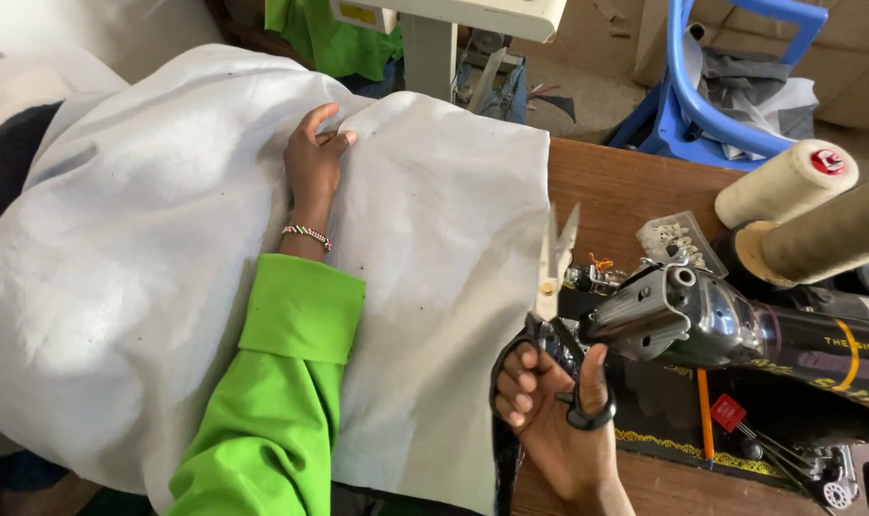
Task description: The person cuts a white fabric piece with shears and then fits it around a curved dark fabric component on a wooden workspace with a sewing machine.
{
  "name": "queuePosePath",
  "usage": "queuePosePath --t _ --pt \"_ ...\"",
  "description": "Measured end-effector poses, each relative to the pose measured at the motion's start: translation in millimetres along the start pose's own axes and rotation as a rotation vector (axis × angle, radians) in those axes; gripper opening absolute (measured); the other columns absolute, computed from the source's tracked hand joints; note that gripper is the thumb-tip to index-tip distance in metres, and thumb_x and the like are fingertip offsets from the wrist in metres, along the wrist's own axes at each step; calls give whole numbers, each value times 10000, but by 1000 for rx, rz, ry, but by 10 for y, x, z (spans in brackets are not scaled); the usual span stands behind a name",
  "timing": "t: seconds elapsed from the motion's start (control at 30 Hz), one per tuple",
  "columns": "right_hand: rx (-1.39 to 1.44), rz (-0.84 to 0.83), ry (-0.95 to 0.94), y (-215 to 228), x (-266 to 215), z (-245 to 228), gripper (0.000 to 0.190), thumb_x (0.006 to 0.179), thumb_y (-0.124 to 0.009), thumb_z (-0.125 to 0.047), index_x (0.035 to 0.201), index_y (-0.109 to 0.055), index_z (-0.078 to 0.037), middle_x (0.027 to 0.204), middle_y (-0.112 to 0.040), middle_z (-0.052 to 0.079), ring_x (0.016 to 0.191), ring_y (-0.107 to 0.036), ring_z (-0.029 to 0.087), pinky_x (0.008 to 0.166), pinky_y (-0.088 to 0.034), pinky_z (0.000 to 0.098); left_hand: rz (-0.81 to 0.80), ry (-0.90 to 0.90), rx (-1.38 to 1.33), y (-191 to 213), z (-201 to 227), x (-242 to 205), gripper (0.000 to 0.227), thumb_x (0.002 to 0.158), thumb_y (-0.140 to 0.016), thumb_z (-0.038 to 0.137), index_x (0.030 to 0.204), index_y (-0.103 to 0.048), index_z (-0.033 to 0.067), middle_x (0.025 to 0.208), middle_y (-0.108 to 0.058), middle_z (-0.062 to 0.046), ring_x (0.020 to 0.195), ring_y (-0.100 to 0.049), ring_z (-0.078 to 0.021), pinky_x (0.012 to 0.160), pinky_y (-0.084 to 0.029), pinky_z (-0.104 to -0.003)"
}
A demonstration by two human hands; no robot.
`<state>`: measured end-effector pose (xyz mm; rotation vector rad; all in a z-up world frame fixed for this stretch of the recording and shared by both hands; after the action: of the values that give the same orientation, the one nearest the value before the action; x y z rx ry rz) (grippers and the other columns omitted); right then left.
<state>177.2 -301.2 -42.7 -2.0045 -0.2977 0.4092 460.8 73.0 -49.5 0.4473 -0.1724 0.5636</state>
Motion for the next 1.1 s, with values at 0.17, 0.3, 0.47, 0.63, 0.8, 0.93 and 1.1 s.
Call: queuePosePath --t 0.17,0.3,0.47,0.63,0.8,0.93,1.1 --pt "-147 82 -8 10 -107 23 746 1008 -492 -794 1028 -565 -53 867 -476 69 722 -451 205 652 -386 384 -13 8 -20 9 23 -20 503 810 -772 282 1311 -775 227 1204 -837 48 1056 -797 -120 951 -596 -280" --pt "-211 76 -57 119 -135 -112 729 1003 -497 -797 987 -554 -70 823 -468 62 679 -425 199 628 -374 381 -22 -11 -23 -20 12 17 445 832 -786 250 1277 -785 228 1252 -824 93 1049 -806 -109 948 -587 -263" --pt "-202 119 -162 226 -139 -175 728 1010 -510 -791 998 -563 -65 808 -478 66 648 -458 190 592 -397 368 -24 2 -22 -19 -10 24 443 815 -779 272 1256 -797 246 1229 -830 104 1031 -804 -98 946 -580 -258" --pt "-218 90 -219 309 -206 -222 728 1023 -489 -784 1016 -573 -62 822 -479 58 656 -456 175 583 -406 354 -25 19 -20 -19 1 10 434 813 -778 277 1247 -801 258 1156 -849 102 1035 -812 -79 940 -579 -252" --pt "-190 -5 -207 125 14 -179 714 965 -564 -790 1046 -582 -81 829 -541 44 678 -516 170 636 -465 342 -23 8 -37 -24 5 4 420 813 -785 271 1232 -809 245 1175 -845 100 1032 -809 -91 926 -587 -246" --pt "-71 -66 -162 -84 270 -69 682 998 -539 -763 1048 -566 -83 852 -496 45 750 -486 184 692 -418 350 -26 17 -18 3 23 21 431 819 -788 281 1249 -803 255 1093 -858 80 1031 -811 -80 932 -579 -252" --pt "-39 -34 -87 -135 318 -40 645 1042 -531 -719 1056 -574 -75 870 -498 45 738 -482 173 676 -423 339 -36 34 -32 -16 6 8 416 838 -789 260 1253 -800 253 1186 -841 99 1057 -800 -100 948 -590 -261"
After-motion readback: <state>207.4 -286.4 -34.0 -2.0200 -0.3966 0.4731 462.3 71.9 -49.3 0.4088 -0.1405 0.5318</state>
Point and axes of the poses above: each hand's wrist, its own x-axis towards the middle knuckle, its own y-axis out of the back of the hand, z = x × y, the point moved 4 cm from there along x, towards the middle knuckle
